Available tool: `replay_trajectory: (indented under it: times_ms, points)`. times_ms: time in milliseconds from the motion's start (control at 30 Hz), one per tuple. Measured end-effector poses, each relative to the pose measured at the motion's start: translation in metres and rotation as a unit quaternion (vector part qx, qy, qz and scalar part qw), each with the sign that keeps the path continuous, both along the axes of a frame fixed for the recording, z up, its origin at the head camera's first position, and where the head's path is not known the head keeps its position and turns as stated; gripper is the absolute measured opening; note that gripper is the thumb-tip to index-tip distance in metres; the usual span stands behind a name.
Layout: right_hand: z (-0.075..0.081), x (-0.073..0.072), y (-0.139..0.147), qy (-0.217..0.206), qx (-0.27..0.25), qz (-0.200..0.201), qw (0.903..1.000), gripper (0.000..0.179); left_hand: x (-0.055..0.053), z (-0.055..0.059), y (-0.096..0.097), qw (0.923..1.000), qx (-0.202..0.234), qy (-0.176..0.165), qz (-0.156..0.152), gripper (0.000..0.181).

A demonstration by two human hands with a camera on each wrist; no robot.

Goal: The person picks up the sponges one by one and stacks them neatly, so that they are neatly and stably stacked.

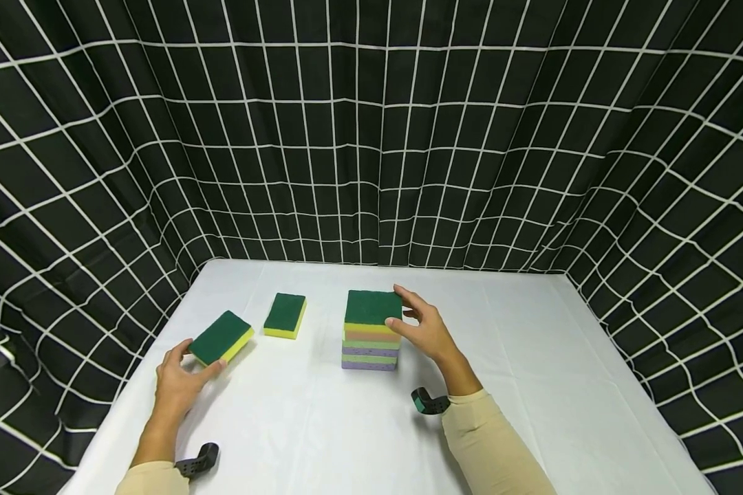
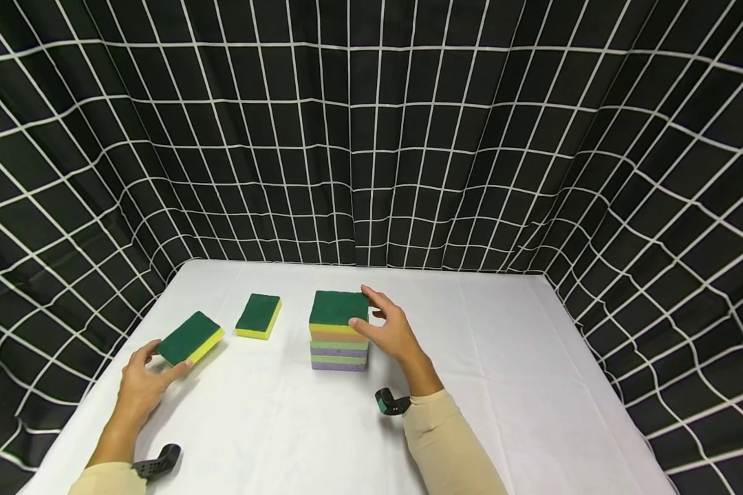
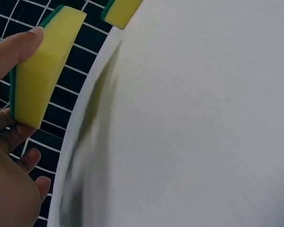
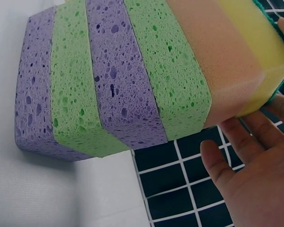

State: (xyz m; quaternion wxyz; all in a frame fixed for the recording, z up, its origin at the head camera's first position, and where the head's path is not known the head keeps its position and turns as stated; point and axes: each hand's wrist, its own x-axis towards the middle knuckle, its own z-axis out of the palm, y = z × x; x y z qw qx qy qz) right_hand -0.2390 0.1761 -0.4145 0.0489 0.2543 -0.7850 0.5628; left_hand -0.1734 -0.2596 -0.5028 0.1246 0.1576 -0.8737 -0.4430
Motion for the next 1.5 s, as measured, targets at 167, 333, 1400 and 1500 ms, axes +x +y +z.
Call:
replay_trajectory:
  times_ms: [167,333,1400,1500]
  points:
    - [-0.001,0.0,0.0,0.005,0.003,0.0,1.0,0.062,-0.002,0.014,0.004,0.9983,0.003,0.057,-0.009,0.087]
    - [-0.001,0.0,0.0,0.004,0.003,-0.001,1.0,0.062,-0.006,0.033,0.011,0.9928,-0.001,0.116,-0.031,0.084]
    - [0.003,0.003,-0.002,0.002,-0.002,-0.002,1.0,0.064,-0.041,0.101,0.097,0.9427,0.07,0.247,-0.214,0.08]
    - [0.002,0.003,-0.002,0.0,-0.004,-0.004,1.0,0.064,-0.045,0.104,0.109,0.9366,0.071,0.249,-0.236,0.078]
